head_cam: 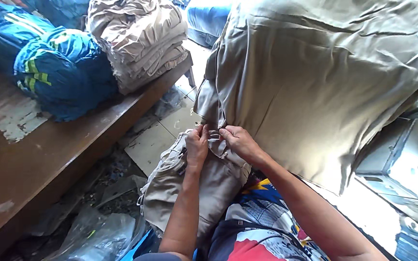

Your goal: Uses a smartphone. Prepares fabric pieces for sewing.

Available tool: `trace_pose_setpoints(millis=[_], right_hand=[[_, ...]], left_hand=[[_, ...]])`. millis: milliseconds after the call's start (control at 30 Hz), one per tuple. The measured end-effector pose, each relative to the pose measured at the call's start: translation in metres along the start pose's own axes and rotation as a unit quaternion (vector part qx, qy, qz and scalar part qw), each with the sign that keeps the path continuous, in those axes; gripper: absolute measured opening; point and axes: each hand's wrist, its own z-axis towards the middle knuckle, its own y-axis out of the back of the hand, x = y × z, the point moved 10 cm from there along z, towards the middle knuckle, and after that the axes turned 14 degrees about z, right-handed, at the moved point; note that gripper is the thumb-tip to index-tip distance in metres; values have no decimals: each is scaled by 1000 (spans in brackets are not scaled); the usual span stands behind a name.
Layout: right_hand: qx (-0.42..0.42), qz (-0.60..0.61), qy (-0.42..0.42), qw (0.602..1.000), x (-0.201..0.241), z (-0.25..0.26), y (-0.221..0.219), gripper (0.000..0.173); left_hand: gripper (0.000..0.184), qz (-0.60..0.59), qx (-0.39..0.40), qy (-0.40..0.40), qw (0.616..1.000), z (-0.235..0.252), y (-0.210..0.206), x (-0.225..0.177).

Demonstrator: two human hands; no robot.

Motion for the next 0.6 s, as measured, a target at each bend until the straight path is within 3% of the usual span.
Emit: trace_pose_setpoints(millis=[100, 467, 600], right_hand=[[9, 5, -2, 1000, -1, 2, 1, 43], [30, -13, -4, 999, 3, 7, -14, 40], [1, -37, 31, 999, 15, -2, -7, 37]], left_hand=[[29, 69, -37, -55, 995, -20, 23, -15], [23, -32, 8, -97, 995, -59, 10, -27], [22, 27, 93, -88, 991, -54, -6, -18]])
